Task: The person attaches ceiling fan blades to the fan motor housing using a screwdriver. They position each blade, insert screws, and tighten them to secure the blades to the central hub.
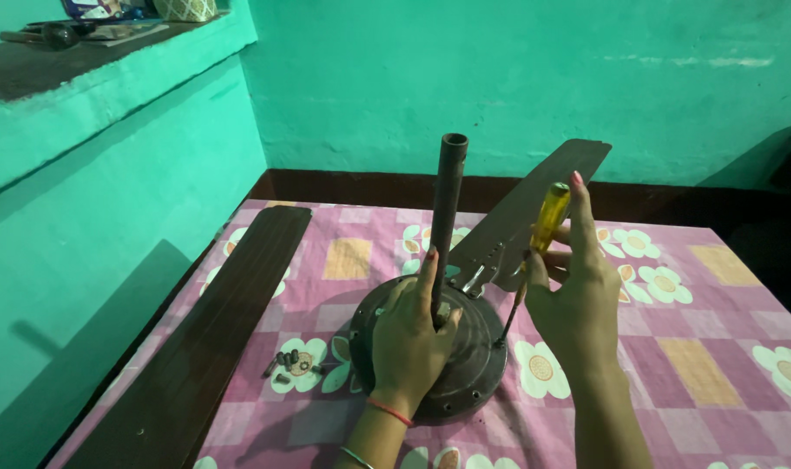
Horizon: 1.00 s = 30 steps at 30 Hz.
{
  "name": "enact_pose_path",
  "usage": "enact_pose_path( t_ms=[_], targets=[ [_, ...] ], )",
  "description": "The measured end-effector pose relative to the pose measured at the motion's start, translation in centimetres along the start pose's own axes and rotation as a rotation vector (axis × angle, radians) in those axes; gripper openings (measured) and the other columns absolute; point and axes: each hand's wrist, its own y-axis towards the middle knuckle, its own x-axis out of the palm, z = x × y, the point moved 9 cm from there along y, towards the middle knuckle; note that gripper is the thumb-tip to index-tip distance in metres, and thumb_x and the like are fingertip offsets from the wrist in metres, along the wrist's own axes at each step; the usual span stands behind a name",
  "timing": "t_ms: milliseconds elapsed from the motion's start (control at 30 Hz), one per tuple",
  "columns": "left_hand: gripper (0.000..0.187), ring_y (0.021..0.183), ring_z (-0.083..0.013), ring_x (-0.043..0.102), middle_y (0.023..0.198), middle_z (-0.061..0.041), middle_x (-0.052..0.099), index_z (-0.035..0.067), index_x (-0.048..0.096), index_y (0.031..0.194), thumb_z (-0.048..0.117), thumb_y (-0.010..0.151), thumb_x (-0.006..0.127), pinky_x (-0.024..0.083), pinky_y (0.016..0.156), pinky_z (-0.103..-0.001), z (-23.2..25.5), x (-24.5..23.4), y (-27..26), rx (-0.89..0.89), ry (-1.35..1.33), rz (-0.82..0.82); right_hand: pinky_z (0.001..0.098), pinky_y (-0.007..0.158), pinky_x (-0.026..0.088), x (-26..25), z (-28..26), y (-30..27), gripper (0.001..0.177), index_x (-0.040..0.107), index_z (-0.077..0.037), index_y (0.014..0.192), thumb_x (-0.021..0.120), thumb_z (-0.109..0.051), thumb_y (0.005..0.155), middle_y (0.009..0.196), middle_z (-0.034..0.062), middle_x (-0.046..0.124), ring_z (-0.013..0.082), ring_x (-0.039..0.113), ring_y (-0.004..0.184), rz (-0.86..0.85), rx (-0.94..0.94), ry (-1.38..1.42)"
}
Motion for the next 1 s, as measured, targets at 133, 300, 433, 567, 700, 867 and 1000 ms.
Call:
enact_pose_path(
  t_ms=[133,300,433,567,700,867,1000],
  targets=[
    [0.096,0.107,-0.0335,0.067,0.109,-0.011,0.068,0.016,0.03,0.161,0.017,0.081,0.083,0.055,0.091,-0.044,-0.3,0.2,0.1,-0.036,0.002,-0.023,0.0353,0.076,0.067,-0.1,-1.0,-0.1,0.088,0.03,-0.019,0.162,0.072,0.004,0.089,0.112,0.0174,0.073,0.0257,0.078,0.095,0.039,-0.125,-0.052],
    [0.096,0.107,-0.0336,0.066,0.11,-0.012,0.068,0.015,0.029,0.16,0.018,0.081,0.083,0.055,0.09,-0.044,-0.3,0.3,0.1,-0.032,0.015,-0.029,0.0352,0.073,0.068,-0.3,-0.3,-0.1,0.082,0.034,-0.021,0.158,0.073,0.004,0.089,0.111,0.0151,0.074,0.0253,0.081,0.096,0.026,-0.068,-0.007],
    [0.096,0.11,-0.0326,0.067,0.113,-0.011,0.069,0.015,0.028,0.161,0.017,0.081,0.081,0.055,0.091,-0.043,-0.3,0.3,0.1,-0.034,0.014,-0.039,0.0342,0.077,0.066,-0.3,-0.3,0.0,0.09,0.023,-0.015,0.165,0.068,0.008,0.09,0.11,0.0128,0.075,0.0257,0.079,0.097,0.015,-0.08,-0.011],
    [0.096,0.11,-0.0318,0.067,0.113,-0.011,0.069,0.017,0.028,0.161,0.018,0.082,0.082,0.056,0.091,-0.043,-0.4,0.4,0.1,-0.055,0.021,-0.047,0.0361,0.076,0.067,-0.5,-1.3,-0.4,0.088,0.03,-0.016,0.161,0.072,0.007,0.088,0.112,0.0168,0.073,0.0273,0.079,0.098,0.069,-0.178,-0.049],
    [0.098,0.11,-0.0323,0.067,0.112,-0.011,0.069,0.017,0.026,0.161,0.018,0.081,0.082,0.055,0.091,-0.043,-0.4,0.5,0.1,-0.059,0.026,-0.055,0.0366,0.068,0.068,-0.6,0.1,0.1,0.087,0.035,-0.02,0.158,0.08,0.0,0.086,0.11,0.0165,0.073,0.0251,0.08,0.09,0.049,-0.047,-0.094],
    [0.098,0.109,-0.0322,0.067,0.112,-0.01,0.069,0.016,0.026,0.161,0.018,0.081,0.082,0.055,0.092,-0.043,-0.2,0.3,0.2,-0.035,0.013,-0.038,0.0349,0.074,0.066,-0.3,-0.4,0.1,0.091,0.026,-0.014,0.165,0.069,0.008,0.088,0.113,0.0148,0.073,0.0247,0.079,0.09,0.024,-0.106,-0.071],
    [0.097,0.108,-0.0309,0.067,0.111,-0.01,0.068,0.017,0.027,0.161,0.018,0.082,0.083,0.055,0.092,-0.042,-0.3,0.4,0.1,-0.044,0.017,-0.038,0.0358,0.071,0.066,-0.4,-1.2,-0.4,0.087,0.034,-0.017,0.158,0.08,0.001,0.086,0.11,0.0162,0.072,0.0264,0.079,0.091,0.06,-0.168,-0.037]
  ],
)
